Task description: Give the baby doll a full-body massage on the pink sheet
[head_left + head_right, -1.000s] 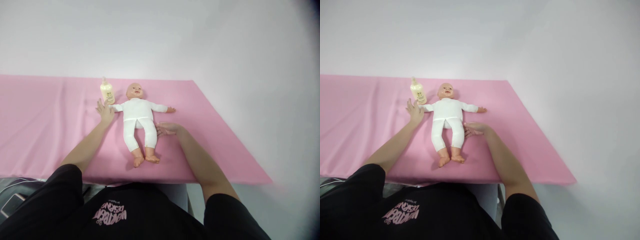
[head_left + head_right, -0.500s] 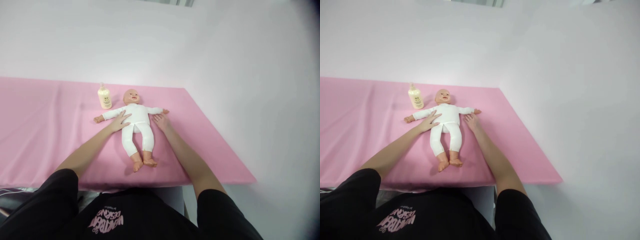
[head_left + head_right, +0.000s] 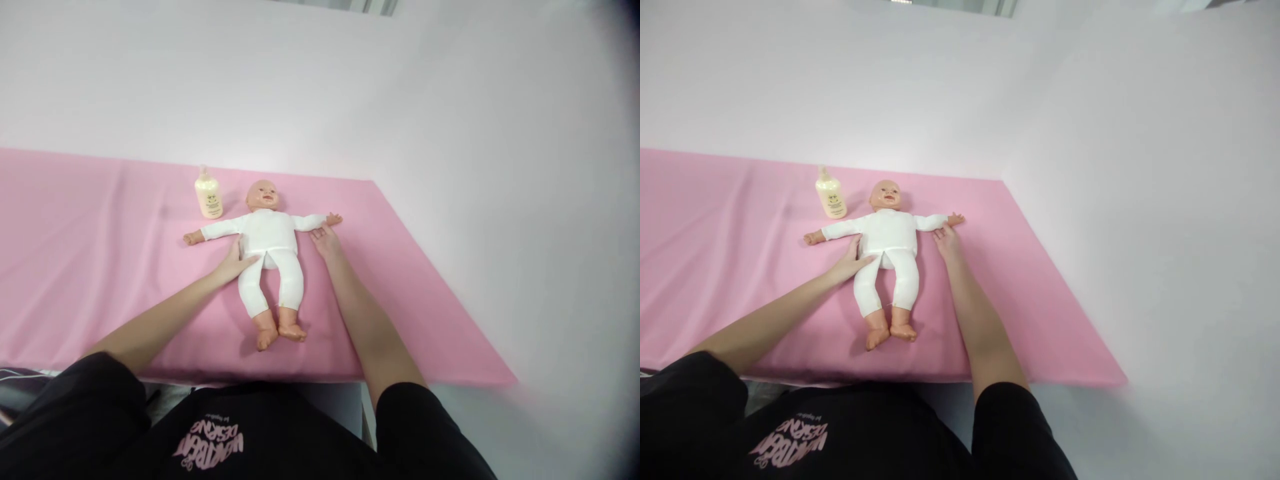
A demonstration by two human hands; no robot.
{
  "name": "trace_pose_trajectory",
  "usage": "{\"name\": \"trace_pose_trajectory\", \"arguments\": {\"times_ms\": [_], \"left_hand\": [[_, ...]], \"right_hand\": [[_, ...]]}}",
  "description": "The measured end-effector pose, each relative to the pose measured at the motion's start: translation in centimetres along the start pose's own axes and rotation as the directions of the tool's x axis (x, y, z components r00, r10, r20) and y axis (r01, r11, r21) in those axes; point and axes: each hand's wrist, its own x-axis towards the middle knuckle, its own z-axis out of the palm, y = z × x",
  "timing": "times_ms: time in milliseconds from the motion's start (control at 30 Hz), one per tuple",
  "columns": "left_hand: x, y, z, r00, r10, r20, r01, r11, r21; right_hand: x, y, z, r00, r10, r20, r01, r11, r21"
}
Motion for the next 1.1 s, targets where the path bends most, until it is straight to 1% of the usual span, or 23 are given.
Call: {"name": "trace_pose_trajectory", "arguments": {"times_ms": [33, 67, 133, 233, 300, 367, 433, 567, 667, 700, 767, 867, 933, 967, 1033, 1100], "left_hand": [[-1.2, 0.3, 0.6, 0.999, -0.017, -0.031, 0.015, 0.997, -0.077], [-2.3, 0.6, 1.1, 0.998, -0.04, -0.04, 0.034, 0.989, -0.144], [-4.2, 1.4, 2.1, 0.992, -0.107, -0.065, 0.084, 0.953, -0.291], [-6.4, 2.6, 3.1, 0.965, -0.259, -0.051, 0.196, 0.834, -0.516], [-7.7, 3.4, 3.5, 0.94, -0.342, -0.014, 0.263, 0.747, -0.61], [-9.0, 3.9, 3.9, 0.915, -0.402, 0.037, 0.327, 0.685, -0.651], [-10.5, 4.2, 4.0, 0.894, -0.437, 0.1, 0.385, 0.636, -0.668], [-13.7, 4.2, 3.8, 0.874, -0.411, 0.26, 0.467, 0.559, -0.686], [-15.7, 4.1, 3.5, 0.832, -0.384, 0.401, 0.553, 0.512, -0.657], [-16.1, 4.1, 3.4, 0.816, -0.387, 0.429, 0.577, 0.503, -0.643], [-16.7, 4.0, 3.3, 0.797, -0.411, 0.443, 0.603, 0.504, -0.618], [-17.0, 4.0, 3.0, 0.787, -0.458, 0.414, 0.616, 0.541, -0.573], [-16.6, 4.3, 2.3, 0.79, -0.467, 0.396, 0.612, 0.58, -0.537], [-16.3, 4.6, 1.7, 0.796, -0.459, 0.395, 0.605, 0.6, -0.524], [-15.4, 5.7, 0.3, 0.81, -0.412, 0.418, 0.584, 0.632, -0.509], [-13.9, 7.2, -1.2, 0.815, -0.347, 0.464, 0.565, 0.656, -0.501]], "right_hand": [[0.0, 0.1, 0.0, 1.0, -0.012, 0.016, 0.012, 1.0, -0.001], [-0.1, 0.2, 0.0, 0.999, -0.024, 0.032, 0.024, 1.0, -0.004], [0.0, 0.4, 0.0, 0.997, -0.046, 0.06, 0.047, 0.999, -0.012], [0.2, 0.6, 0.0, 0.997, -0.047, 0.063, 0.047, 0.999, -0.01], [0.3, 0.7, 0.0, 0.997, -0.047, 0.06, 0.047, 0.999, -0.005], [0.3, 0.7, 0.0, 0.996, -0.057, 0.066, 0.058, 0.998, -0.006], [0.2, 0.7, 0.0, 0.994, -0.077, 0.075, 0.078, 0.997, -0.01], [-0.2, 0.6, 0.3, 0.993, -0.09, 0.072, 0.091, 0.996, -0.02], [-0.6, 0.4, 0.7, 0.995, -0.087, 0.052, 0.088, 0.996, -0.009], [-0.8, 0.3, 0.8, 0.995, -0.087, 0.046, 0.088, 0.996, -0.008], [-1.3, 0.1, 1.0, 0.993, -0.109, 0.052, 0.11, 0.994, -0.02], [-2.3, -0.3, 1.4, 0.971, -0.217, 0.102, 0.228, 0.967, -0.113], [-3.0, -0.4, 1.8, 0.936, -0.321, 0.147, 0.346, 0.916, -0.205], [-3.4, -0.3, 2.0, 0.911, -0.375, 0.172, 0.408, 0.883, -0.234], [-4.2, 0.0, 2.7, 0.85, -0.474, 0.232, 0.522, 0.818, -0.243], [-5.2, 0.5, 3.3, 0.797, -0.526, 0.298, 0.594, 0.772, -0.226]]}}
